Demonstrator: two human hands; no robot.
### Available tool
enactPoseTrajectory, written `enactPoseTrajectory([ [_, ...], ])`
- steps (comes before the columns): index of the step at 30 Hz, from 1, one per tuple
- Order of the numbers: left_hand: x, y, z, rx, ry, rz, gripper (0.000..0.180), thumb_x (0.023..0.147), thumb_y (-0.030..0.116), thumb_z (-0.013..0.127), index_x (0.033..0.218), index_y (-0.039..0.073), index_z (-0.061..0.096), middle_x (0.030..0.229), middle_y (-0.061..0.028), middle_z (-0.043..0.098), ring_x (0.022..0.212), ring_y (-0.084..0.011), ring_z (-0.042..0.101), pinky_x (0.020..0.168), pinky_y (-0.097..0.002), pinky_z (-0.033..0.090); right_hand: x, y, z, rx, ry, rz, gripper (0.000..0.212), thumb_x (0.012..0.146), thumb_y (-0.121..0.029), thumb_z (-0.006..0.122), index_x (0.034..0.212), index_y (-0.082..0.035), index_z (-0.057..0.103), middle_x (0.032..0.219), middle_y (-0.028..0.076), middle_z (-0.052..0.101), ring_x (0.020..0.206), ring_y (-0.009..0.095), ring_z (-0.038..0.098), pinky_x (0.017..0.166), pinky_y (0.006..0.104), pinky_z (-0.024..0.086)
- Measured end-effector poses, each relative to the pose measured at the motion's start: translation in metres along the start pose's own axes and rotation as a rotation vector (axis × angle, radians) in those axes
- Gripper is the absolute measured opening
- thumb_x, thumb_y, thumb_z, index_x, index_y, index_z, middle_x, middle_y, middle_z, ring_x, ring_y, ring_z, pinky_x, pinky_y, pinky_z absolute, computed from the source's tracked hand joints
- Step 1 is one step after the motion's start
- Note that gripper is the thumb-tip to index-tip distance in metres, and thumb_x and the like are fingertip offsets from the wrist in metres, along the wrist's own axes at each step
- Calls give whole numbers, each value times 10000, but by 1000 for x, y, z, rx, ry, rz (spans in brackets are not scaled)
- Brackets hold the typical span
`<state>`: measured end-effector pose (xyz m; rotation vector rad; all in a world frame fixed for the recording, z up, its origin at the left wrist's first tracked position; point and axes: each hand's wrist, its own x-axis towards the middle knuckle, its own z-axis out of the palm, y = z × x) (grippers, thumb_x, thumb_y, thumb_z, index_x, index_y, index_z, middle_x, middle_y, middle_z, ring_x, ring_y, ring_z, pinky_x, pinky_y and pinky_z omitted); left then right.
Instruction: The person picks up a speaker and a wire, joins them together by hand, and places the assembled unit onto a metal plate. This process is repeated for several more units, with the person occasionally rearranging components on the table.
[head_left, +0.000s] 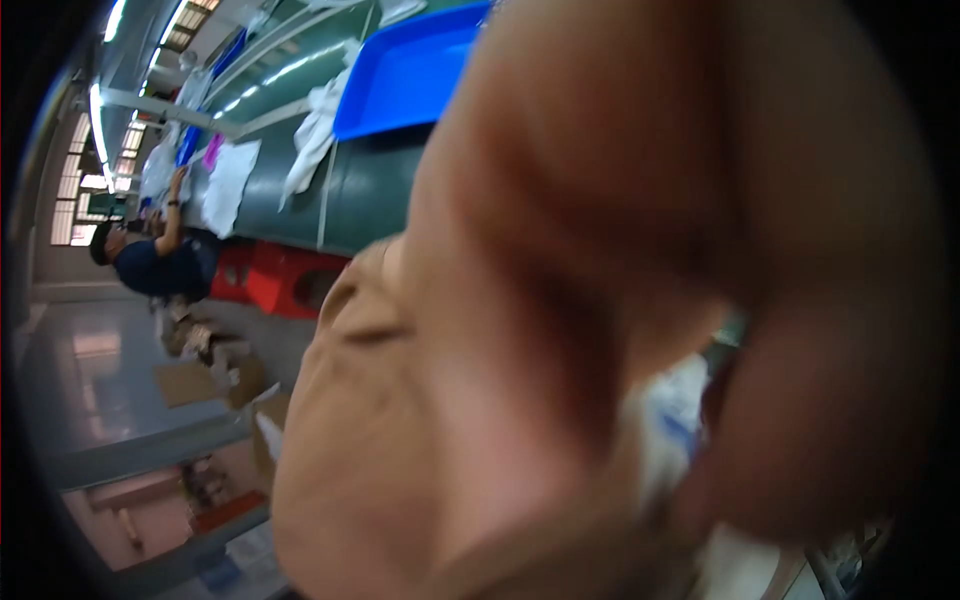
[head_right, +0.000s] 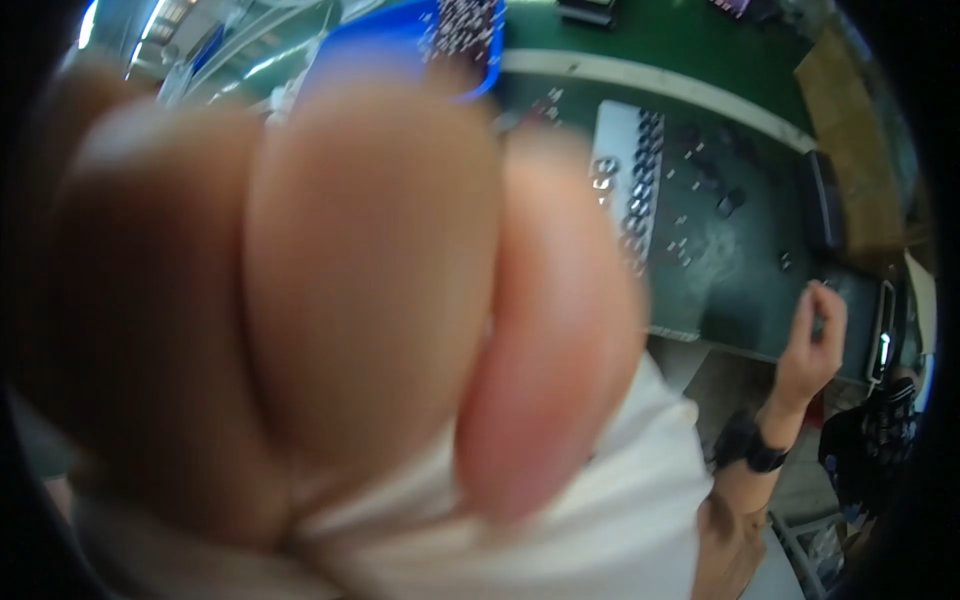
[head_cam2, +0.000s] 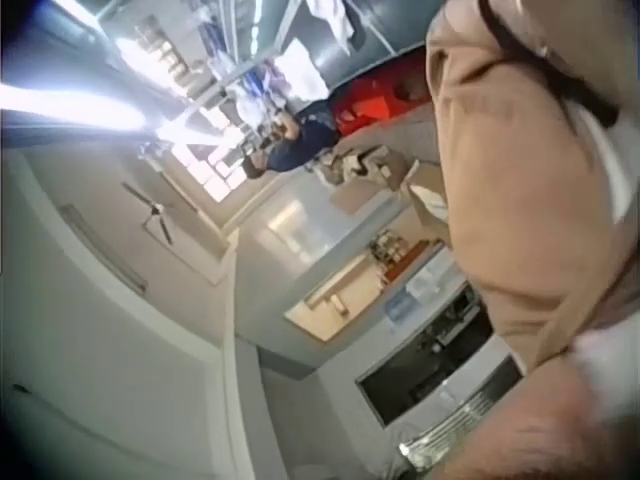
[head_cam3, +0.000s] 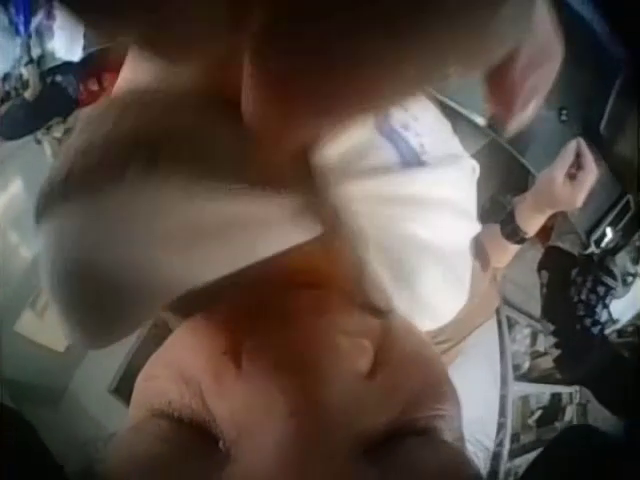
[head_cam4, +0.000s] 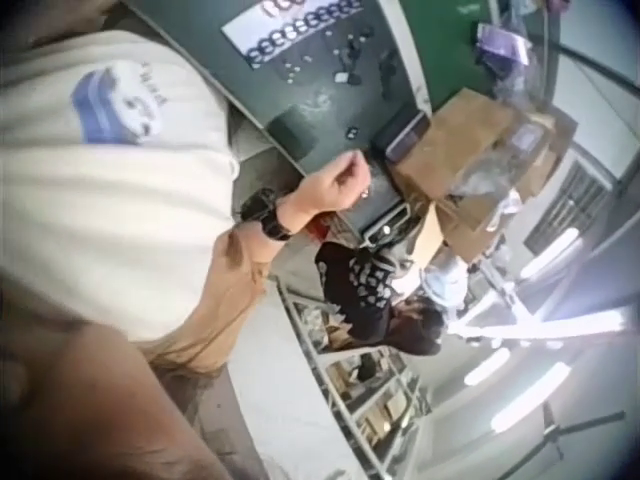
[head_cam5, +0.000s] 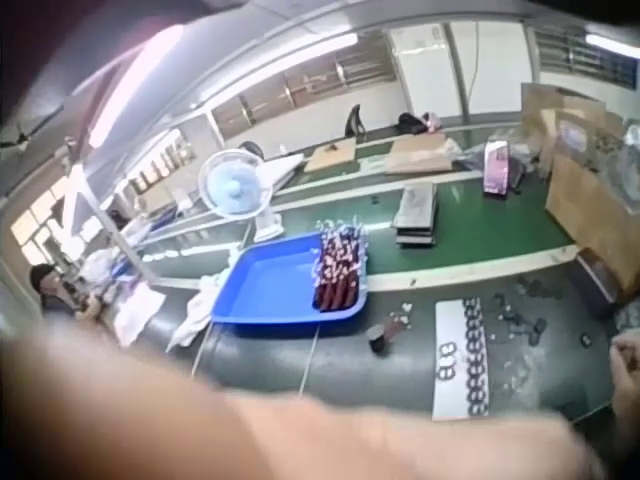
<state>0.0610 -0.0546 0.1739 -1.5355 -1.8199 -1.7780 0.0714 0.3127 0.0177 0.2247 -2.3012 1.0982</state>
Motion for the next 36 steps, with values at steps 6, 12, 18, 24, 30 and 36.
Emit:
enactPoseTrajectory([
  [6, -30, -4, 30, -306, -100, -39, 56, 840, 172, 575, 820, 135, 537, 742, -5, 525, 692, -168, 478, 772, -378, 405, -1, -23, 42, 40, -264, -10, 122, 861, 32, 565, 970, 17, 620, 943, 71, 603, 889, 134, 552, 801, 236, 430],
  [12, -59, -9, 48, -419, -44, -209, 85, 838, 185, 582, 860, 115, 539, 782, -29, 531, 724, -185, 490, 778, -381, 412, -33, -29, 36, 68, -291, 110, 128, 873, 23, 556, 988, 36, 612, 939, 53, 591, 886, 113, 536, 806, 223, 412],
  [18, -61, -19, 68, -426, -26, -256, 129, 837, 197, 590, 899, 95, 540, 822, -54, 537, 756, -203, 501, 784, -383, 419, -46, -22, 32, 84, -329, 228, 137, 876, 19, 561, 1002, 44, 609, 964, 52, 587, 884, 106, 532, 809, 215, 410],
  [24, -63, -14, 66, -495, -71, -277, 178, 835, 210, 597, 938, 76, 542, 862, -78, 543, 789, -220, 513, 790, -385, 426, -44, -32, 33, 126, -274, 224, 116, 848, 68, 557, 955, 65, 600, 866, 81, 592, 789, 130, 539, 719, 213, 428],
  [30, -57, -32, 70, -571, -122, -310, 229, 833, 223, 605, 977, 56, 543, 902, -103, 550, 821, -237, 525, 796, -387, 434, -47, -32, 30, 116, -270, 226, 111, 847, 60, 565, 952, 67, 601, 870, 79, 593, 787, 129, 539, 719, 214, 428],
  [36, -59, -38, 69, -653, -168, -332, 280, 832, 235, 612, 1017, 36, 545, 941, -127, 556, 853, -255, 536, 802, -389, 441, -53, -23, 22, 75, -271, 182, 124, 863, 2, 586, 982, 30, 606, 876, 62, 602, 799, 113, 562, 738, 226, 446],
])
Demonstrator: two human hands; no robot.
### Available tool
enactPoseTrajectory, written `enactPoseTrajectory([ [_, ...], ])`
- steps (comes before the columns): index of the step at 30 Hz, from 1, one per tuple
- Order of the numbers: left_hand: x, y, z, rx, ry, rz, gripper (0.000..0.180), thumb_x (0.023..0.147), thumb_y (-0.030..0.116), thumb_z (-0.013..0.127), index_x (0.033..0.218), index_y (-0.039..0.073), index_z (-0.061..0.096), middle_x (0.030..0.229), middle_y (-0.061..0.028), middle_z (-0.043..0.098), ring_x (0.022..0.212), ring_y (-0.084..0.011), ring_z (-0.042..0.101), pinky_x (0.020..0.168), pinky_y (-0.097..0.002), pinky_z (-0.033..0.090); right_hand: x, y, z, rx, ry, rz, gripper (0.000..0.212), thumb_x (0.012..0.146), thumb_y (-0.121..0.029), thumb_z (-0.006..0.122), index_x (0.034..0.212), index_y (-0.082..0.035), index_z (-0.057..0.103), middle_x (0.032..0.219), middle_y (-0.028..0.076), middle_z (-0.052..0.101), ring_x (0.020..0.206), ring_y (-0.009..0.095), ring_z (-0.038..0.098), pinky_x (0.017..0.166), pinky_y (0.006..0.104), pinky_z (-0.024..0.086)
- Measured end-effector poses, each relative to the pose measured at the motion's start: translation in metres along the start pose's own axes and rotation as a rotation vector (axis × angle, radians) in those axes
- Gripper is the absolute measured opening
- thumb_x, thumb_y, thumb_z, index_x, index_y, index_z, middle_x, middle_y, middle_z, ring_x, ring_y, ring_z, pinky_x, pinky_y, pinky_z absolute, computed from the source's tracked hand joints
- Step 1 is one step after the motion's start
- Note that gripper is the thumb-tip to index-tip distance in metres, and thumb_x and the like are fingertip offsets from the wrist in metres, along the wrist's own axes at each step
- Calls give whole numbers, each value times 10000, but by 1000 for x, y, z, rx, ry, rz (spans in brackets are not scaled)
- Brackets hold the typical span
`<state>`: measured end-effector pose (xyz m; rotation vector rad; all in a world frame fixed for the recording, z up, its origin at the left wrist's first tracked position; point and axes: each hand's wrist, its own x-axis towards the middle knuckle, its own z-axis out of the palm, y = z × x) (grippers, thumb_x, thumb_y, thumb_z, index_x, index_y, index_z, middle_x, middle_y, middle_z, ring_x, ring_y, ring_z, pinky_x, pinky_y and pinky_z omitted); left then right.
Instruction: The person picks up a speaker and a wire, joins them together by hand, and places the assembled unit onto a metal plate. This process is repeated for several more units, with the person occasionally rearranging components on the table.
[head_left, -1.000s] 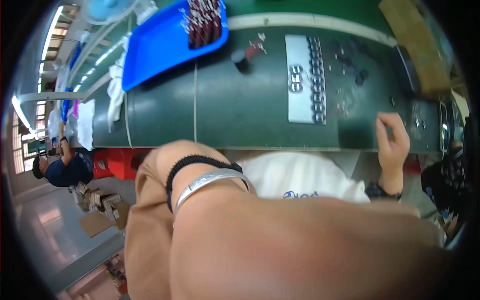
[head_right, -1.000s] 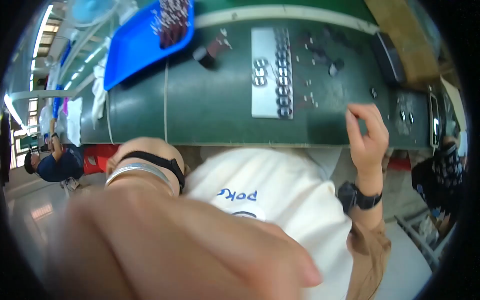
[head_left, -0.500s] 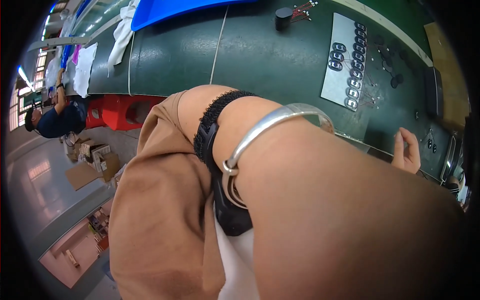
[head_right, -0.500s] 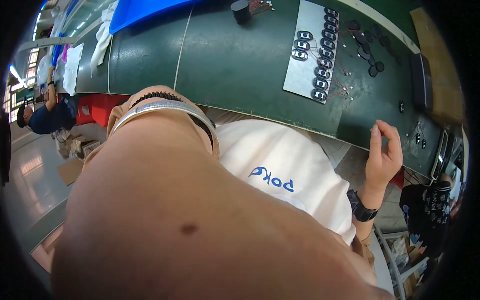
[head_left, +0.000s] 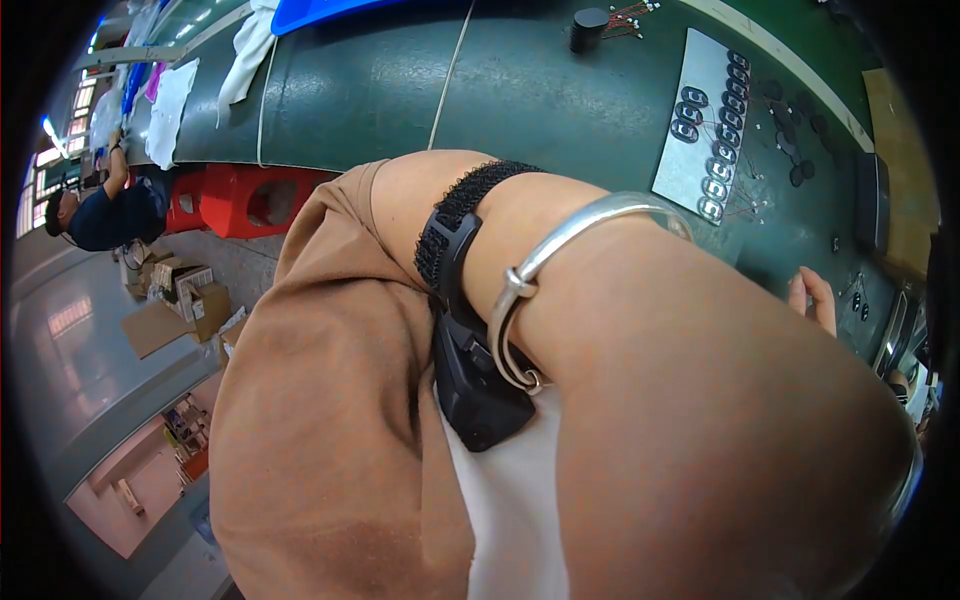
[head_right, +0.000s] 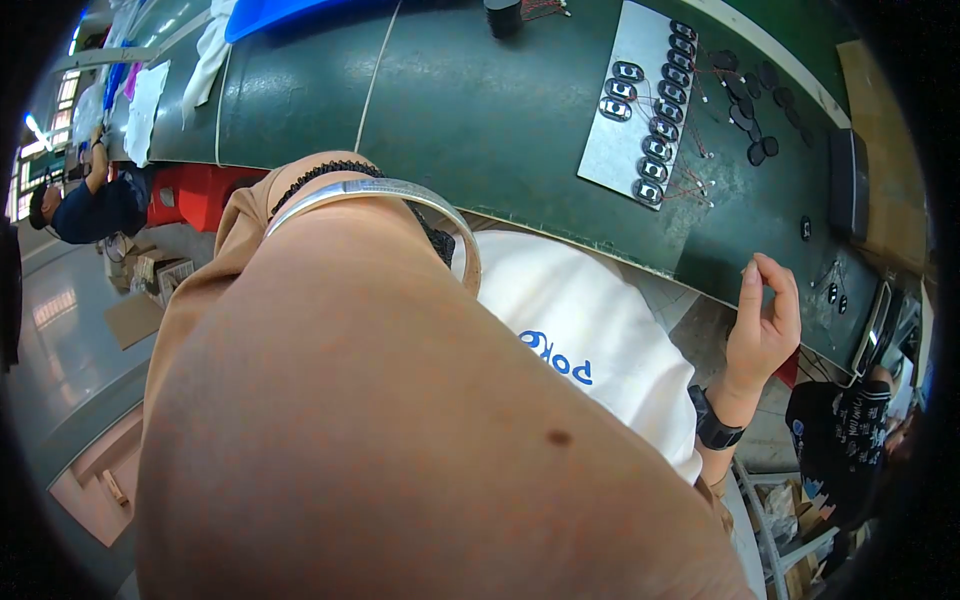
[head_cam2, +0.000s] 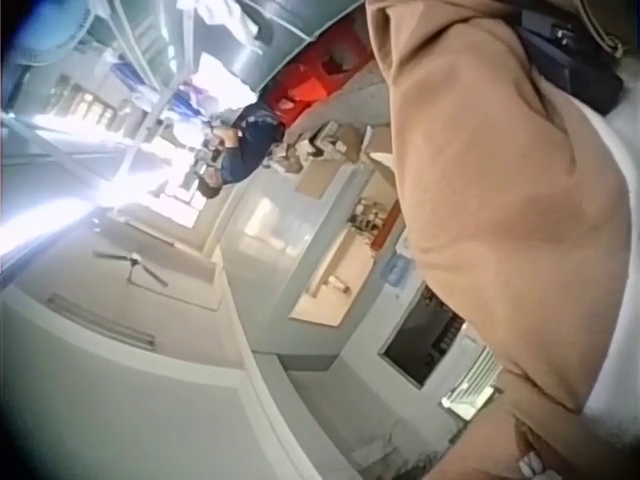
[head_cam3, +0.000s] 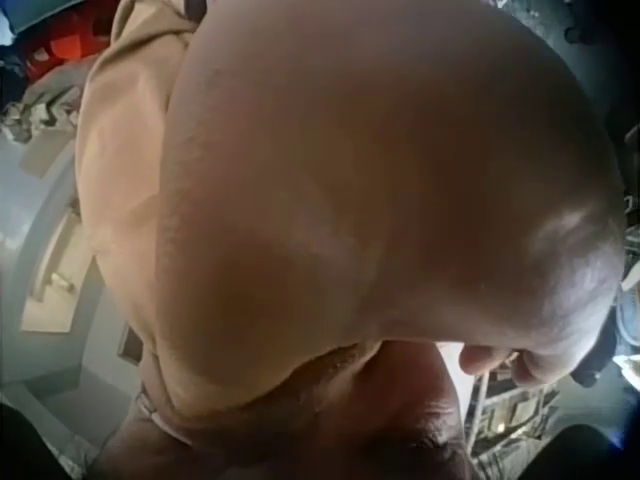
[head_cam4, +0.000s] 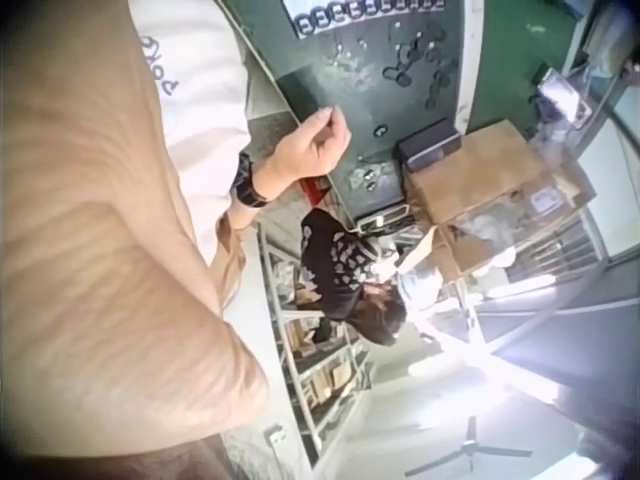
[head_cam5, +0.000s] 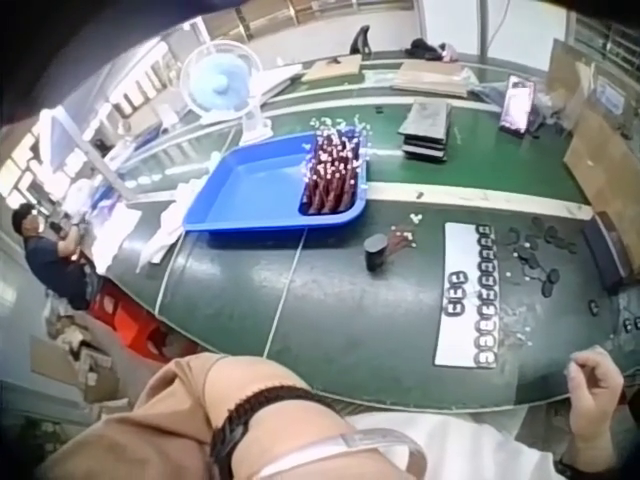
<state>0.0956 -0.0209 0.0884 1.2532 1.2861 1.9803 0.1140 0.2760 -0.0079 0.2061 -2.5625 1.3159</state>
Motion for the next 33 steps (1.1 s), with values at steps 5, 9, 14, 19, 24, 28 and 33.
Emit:
enactPoseTrajectory([
  [5, -14, 7, -4, -72, -49, -26, 323, 831, 246, 618, 1049, 20, 546, 975, -148, 561, 880, -269, 546, 807, -391, 447, 0, -1, 0, -34, -16, -9, 137, 873, -40, 593, 1002, 3, 609, 879, 61, 609, 794, 108, 576, 729, 234, 457],
  [9, -15, 5, -6, -118, -84, -42, 357, 830, 254, 623, 1076, 7, 547, 1001, -164, 565, 902, -281, 554, 811, -393, 452, 6, -6, 1, 19, -36, 9, 95, 860, 38, 566, 941, 70, 602, 873, 70, 591, 809, 131, 535, 751, 223, 428],
  [14, -11, 10, -9, -149, -170, -32, 401, 828, 265, 630, 1108, -10, 549, 1035, -185, 570, 929, -295, 563, 816, -395, 458, 11, -30, 4, -21, 27, -26, 91, 837, 41, 582, 923, 60, 604, 846, 77, 598, 783, 142, 546, 735, 235, 435],
  [19, -3, 42, -28, -104, -362, -14, 444, 827, 276, 636, 1141, -26, 550, 1068, -205, 576, 956, -310, 573, 821, -396, 464, 15, -38, 4, -160, 32, -146, 97, 771, 45, 615, 867, 32, 608, 797, 100, 604, 724, 185, 561, 693, 268, 442],
  [24, -6, 52, -32, 162, -600, 173, 522, 858, 281, 626, 1224, -72, 507, 1233, -256, 518, 1121, -327, 540, 911, -429, 435, 19, -34, -8, -192, -34, -307, 92, 760, 60, 613, 843, 21, 616, 773, 116, 600, 715, 206, 567, 609, 260, 431],
  [28, 19, 118, -3, 453, -147, -44, 135, 839, 157, 579, 926, 66, 627, 1074, -93, 597, 938, -211, 588, 790, -353, 481, 28, -36, -5, -162, -51, -301, 89, 763, 65, 603, 841, 26, 619, 758, 119, 599, 697, 228, 563, 605, 271, 434],
  [33, 37, 104, 17, 484, -52, 111, 50, 811, 120, 574, 816, 86, 611, 928, -38, 630, 750, -171, 615, 640, -326, 506, 29, -39, 4, -104, -60, -312, 84, 760, 56, 611, 839, 30, 625, 751, 118, 605, 680, 224, 564, 601, 271, 433],
])
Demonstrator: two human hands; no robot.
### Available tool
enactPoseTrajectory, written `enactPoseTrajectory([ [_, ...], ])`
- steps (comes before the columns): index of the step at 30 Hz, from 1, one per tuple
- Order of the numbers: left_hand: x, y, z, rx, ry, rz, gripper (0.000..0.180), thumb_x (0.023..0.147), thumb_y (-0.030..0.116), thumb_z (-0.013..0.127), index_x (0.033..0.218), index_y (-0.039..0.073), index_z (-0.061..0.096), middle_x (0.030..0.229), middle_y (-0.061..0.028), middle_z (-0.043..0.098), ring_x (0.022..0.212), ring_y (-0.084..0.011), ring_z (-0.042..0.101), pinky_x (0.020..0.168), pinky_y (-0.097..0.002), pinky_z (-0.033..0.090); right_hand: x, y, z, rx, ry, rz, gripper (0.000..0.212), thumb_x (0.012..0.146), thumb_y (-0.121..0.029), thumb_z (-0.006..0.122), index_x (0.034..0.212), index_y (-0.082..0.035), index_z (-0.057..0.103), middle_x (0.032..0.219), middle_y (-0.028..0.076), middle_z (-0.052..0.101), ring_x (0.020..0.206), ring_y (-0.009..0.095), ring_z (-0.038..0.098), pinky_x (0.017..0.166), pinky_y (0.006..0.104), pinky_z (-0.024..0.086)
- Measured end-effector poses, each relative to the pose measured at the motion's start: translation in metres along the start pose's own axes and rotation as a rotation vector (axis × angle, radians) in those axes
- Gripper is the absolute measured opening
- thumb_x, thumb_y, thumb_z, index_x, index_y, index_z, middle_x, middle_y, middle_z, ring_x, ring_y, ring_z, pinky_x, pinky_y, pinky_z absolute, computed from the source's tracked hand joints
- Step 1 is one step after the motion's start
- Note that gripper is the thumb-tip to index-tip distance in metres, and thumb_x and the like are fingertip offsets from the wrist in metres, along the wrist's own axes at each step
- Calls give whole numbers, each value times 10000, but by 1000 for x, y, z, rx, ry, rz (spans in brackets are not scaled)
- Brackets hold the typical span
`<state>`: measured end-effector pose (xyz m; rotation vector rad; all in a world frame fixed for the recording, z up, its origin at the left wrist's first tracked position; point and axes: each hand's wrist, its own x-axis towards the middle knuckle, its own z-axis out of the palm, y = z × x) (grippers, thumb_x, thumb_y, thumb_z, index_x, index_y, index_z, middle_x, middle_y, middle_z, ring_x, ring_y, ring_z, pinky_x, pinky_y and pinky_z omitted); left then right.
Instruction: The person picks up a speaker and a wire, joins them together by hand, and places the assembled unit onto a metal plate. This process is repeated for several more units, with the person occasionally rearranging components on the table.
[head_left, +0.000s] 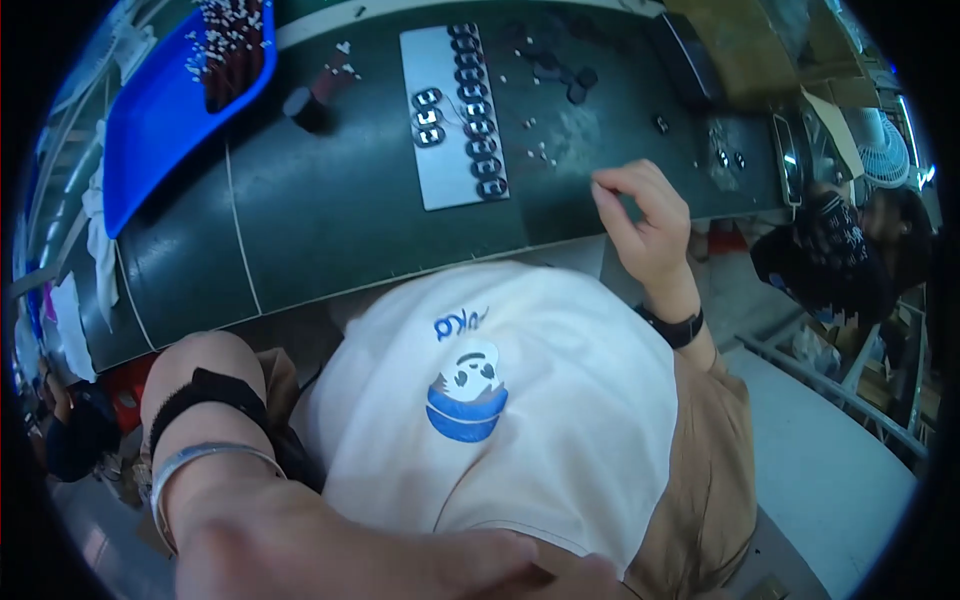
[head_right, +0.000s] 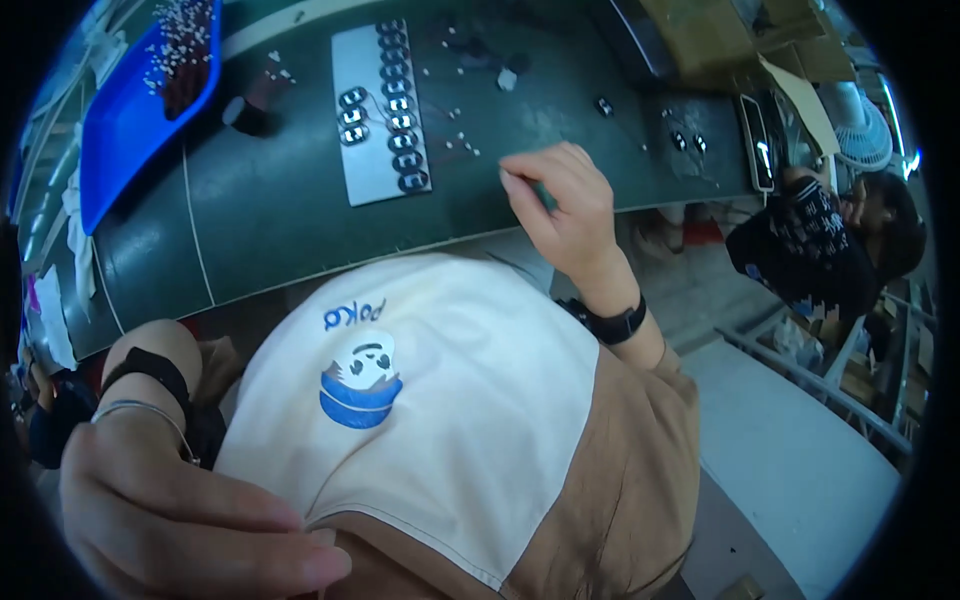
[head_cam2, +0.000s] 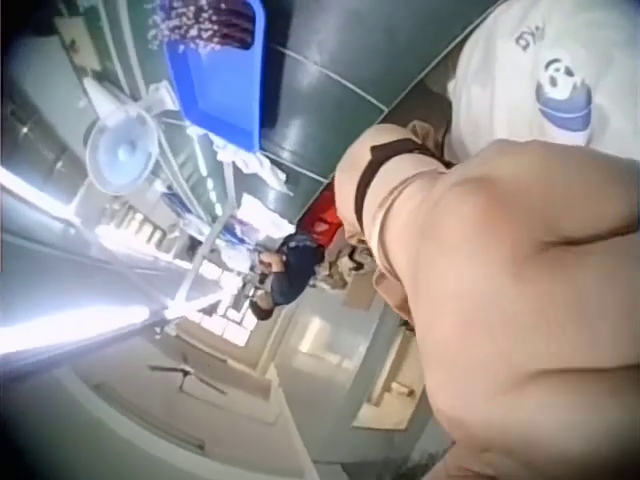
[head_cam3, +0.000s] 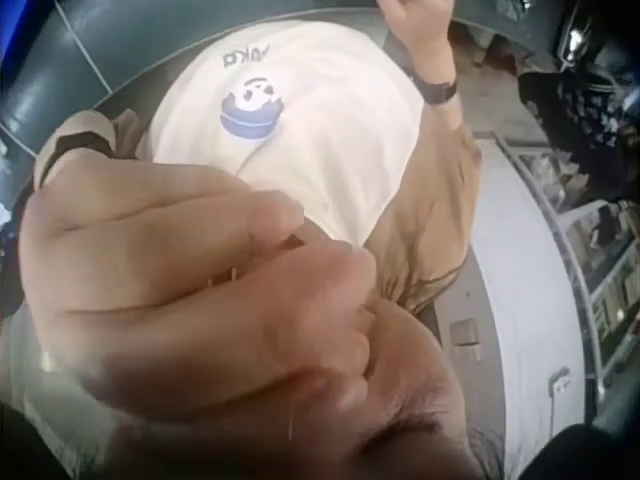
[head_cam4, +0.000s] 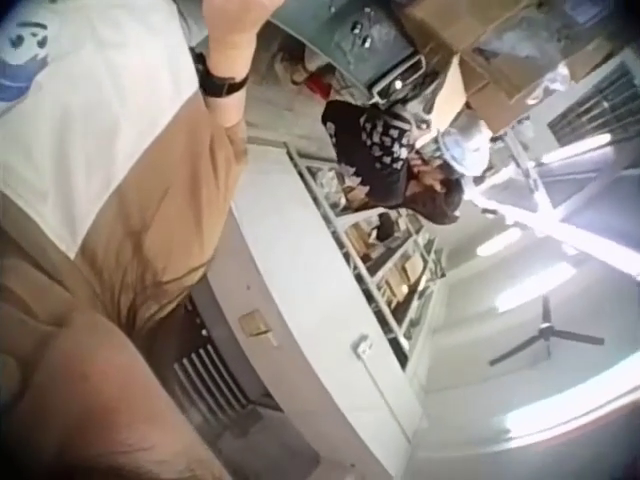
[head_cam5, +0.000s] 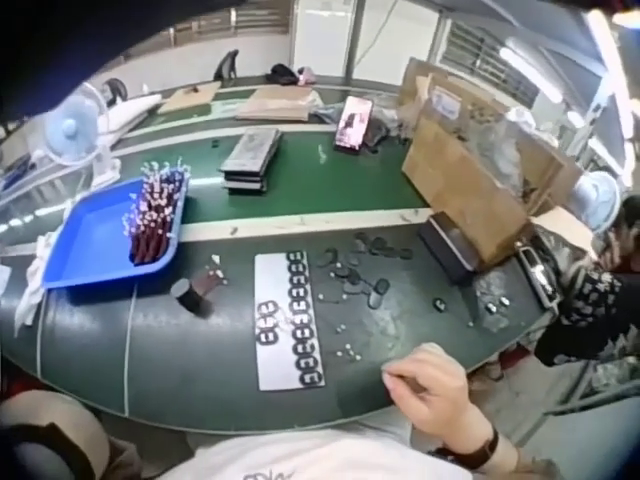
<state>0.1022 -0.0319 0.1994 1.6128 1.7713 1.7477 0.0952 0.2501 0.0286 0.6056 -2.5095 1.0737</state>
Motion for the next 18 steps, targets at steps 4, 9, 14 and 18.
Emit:
enactPoseTrajectory([
  [4, 4, -8, -7, -31, 24, 149, 68, 814, 129, 590, 862, 89, 615, 931, -22, 633, 710, -160, 613, 577, -292, 494, 2, 1, 7, 27, 18, -4, 97, 750, 60, 617, 842, 31, 625, 746, 118, 608, 675, 218, 564, 603, 270, 431],
  [9, 5, -16, -9, -17, 119, 331, 107, 829, 149, 594, 919, 95, 618, 941, 1, 631, 678, -155, 612, 528, -278, 486, 3, 6, 5, 10, 9, 12, 107, 739, 55, 626, 840, 21, 626, 742, 108, 608, 675, 217, 562, 608, 280, 433],
  [14, -17, -43, 1, 190, 415, 151, 112, 851, 88, 562, 942, 50, 615, 920, -19, 631, 703, -166, 623, 584, -280, 485, 9, 15, 7, 20, 29, -30, 105, 734, 43, 635, 833, 11, 627, 736, 102, 606, 673, 224, 559, 607, 291, 432],
  [18, -34, -107, -15, 327, 548, -442, 168, 853, -19, 540, 1002, -50, 610, 935, -107, 642, 801, -185, 632, 717, -249, 486, 7, 18, 21, 55, 69, 38, 102, 737, 40, 635, 834, 12, 627, 735, 107, 603, 670, 227, 556, 603, 291, 431],
])
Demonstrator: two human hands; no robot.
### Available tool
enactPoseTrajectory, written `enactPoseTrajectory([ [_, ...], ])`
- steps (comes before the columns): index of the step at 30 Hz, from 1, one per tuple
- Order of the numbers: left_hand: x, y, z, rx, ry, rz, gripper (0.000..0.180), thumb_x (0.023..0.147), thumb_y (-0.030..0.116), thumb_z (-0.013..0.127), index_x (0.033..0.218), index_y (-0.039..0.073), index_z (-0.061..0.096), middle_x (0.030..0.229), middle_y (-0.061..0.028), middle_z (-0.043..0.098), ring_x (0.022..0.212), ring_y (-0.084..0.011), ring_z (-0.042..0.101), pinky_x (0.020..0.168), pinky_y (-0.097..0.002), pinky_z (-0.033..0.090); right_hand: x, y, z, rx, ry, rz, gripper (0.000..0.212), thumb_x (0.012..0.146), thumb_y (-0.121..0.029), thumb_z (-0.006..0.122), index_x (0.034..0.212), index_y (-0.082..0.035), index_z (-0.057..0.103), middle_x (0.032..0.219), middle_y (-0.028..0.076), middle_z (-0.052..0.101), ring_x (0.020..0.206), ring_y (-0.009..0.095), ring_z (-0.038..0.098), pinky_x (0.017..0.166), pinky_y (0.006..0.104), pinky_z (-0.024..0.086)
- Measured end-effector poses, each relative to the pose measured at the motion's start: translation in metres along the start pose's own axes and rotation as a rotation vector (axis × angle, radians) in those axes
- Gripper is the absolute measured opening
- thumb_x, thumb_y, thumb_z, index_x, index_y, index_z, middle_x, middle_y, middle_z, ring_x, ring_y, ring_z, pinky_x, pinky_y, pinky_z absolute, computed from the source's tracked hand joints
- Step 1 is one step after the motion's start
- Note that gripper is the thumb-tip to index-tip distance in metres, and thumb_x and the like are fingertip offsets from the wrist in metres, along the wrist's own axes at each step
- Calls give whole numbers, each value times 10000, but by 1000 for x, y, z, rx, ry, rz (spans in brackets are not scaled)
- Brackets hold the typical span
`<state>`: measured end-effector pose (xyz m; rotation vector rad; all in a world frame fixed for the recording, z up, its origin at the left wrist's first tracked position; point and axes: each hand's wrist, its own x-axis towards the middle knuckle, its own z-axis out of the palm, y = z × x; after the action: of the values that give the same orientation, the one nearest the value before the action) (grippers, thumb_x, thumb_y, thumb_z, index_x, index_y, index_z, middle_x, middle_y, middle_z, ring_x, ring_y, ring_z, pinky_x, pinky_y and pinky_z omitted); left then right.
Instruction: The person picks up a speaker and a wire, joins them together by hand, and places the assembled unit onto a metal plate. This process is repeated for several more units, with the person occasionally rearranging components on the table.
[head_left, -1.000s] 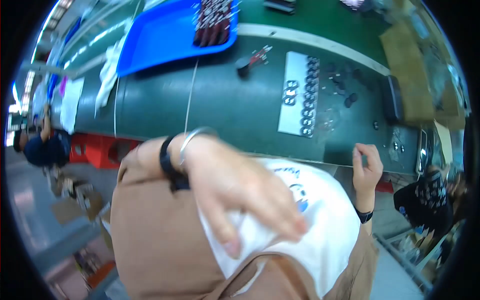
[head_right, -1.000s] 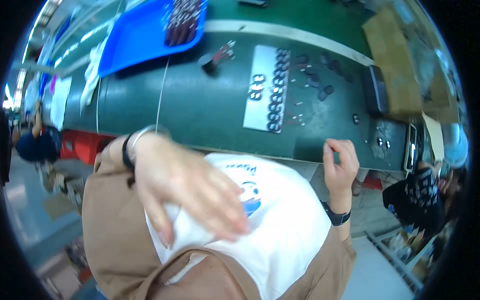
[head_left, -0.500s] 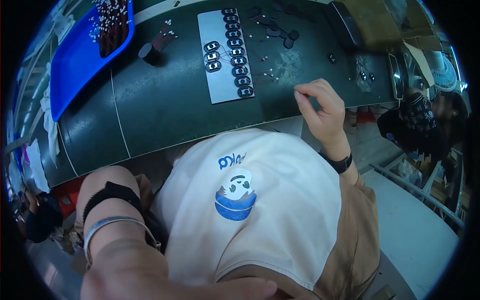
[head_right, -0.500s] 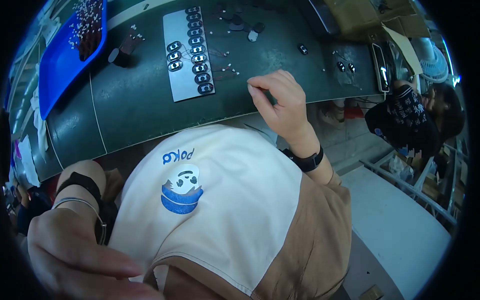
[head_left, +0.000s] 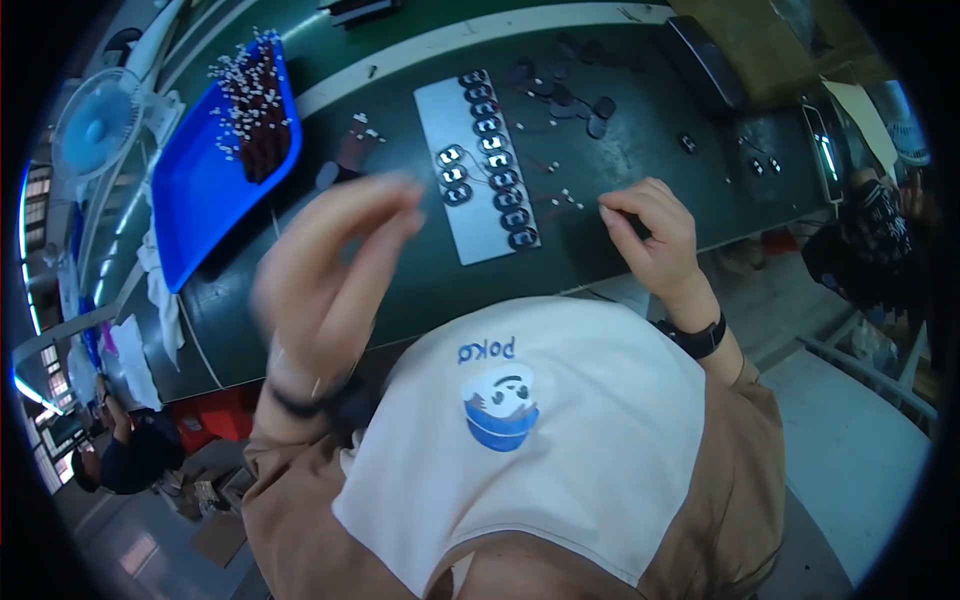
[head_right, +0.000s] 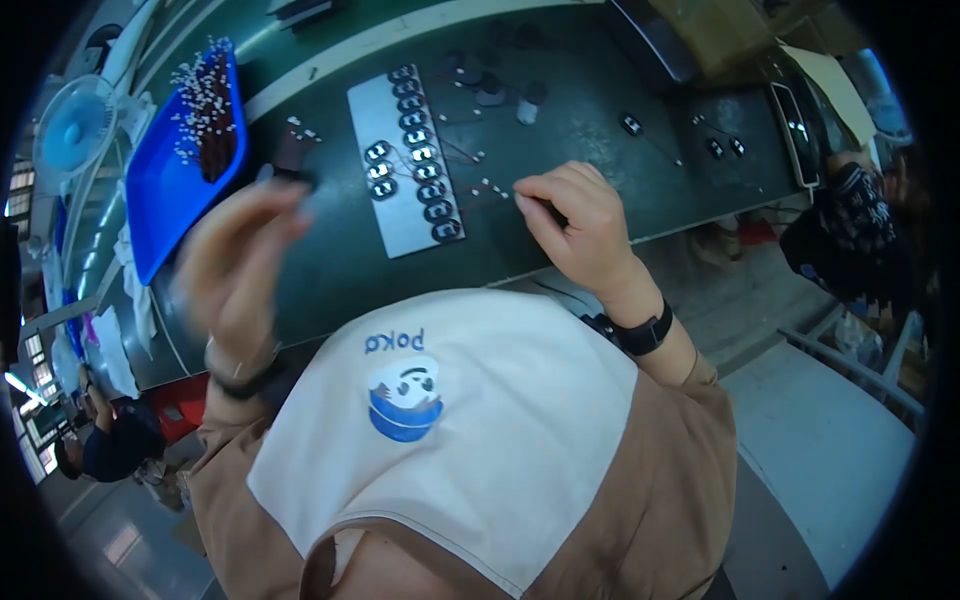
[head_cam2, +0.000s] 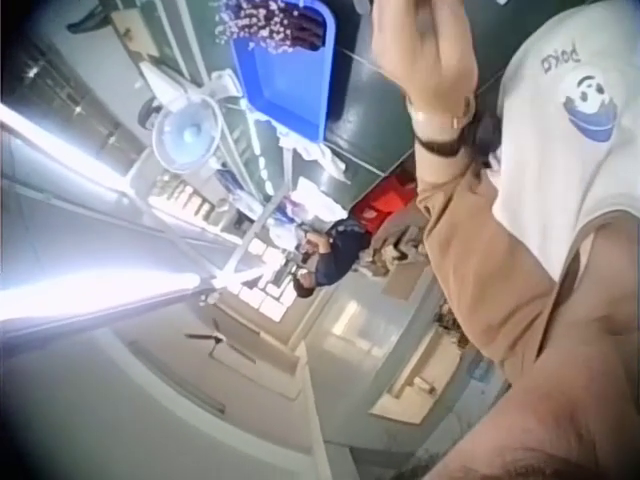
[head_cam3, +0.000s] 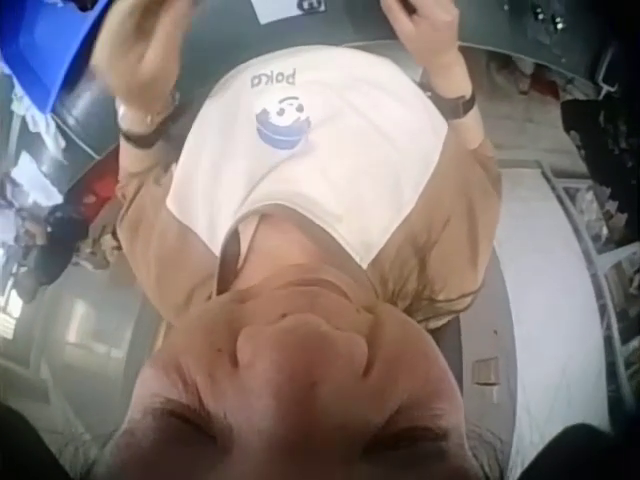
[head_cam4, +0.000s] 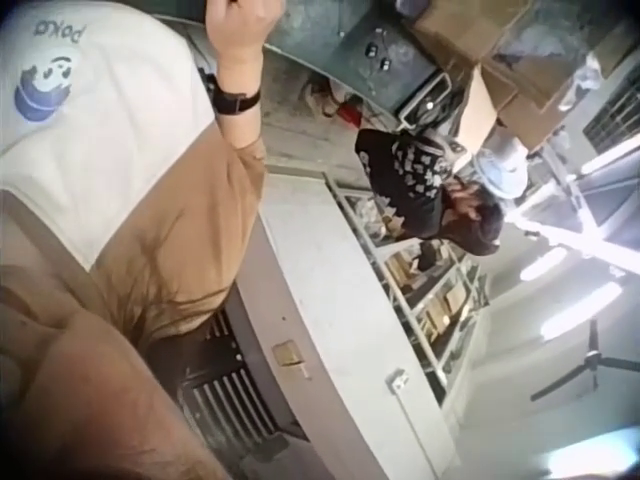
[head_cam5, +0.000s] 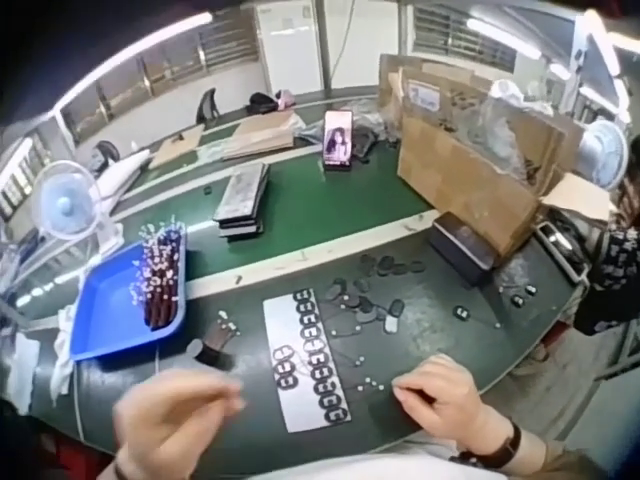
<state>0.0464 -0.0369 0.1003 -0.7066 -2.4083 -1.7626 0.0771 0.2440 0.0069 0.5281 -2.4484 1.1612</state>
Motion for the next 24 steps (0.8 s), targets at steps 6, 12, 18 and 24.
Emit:
enactPoseTrajectory([
  [6, 46, -103, 22, 382, -227, -166, 202, 789, 52, 641, 989, 20, 651, 874, -106, 604, 764, -216, 596, 701, -288, 474, -7, 19, 6, 18, 50, 57, 90, 755, 38, 629, 843, 18, 626, 741, 105, 601, 661, 212, 548, 594, 277, 423],
  [12, 57, -112, 25, 449, -341, -261, 214, 764, 97, 683, 973, 51, 674, 807, -98, 562, 723, -227, 567, 693, -310, 459, -8, 21, 8, 106, 81, 158, 81, 772, 38, 625, 852, 24, 624, 744, 88, 595, 656, 178, 537, 583, 252, 407],
  [18, 60, -107, 34, 472, -362, -256, 204, 758, 88, 689, 954, 37, 662, 824, -90, 554, 739, -208, 549, 689, -291, 448, -11, 20, 0, 109, 99, 167, 82, 770, 39, 630, 850, 20, 629, 736, 87, 586, 649, 172, 534, 574, 249, 403],
  [24, 55, -115, 25, 519, -365, -146, 182, 718, 31, 681, 890, 8, 628, 815, -109, 544, 769, -242, 573, 676, -310, 459, -9, 28, 12, 107, 144, 69, 73, 744, -29, 663, 814, -32, 642, 718, 83, 600, 637, 238, 553, 611, 320, 442],
])
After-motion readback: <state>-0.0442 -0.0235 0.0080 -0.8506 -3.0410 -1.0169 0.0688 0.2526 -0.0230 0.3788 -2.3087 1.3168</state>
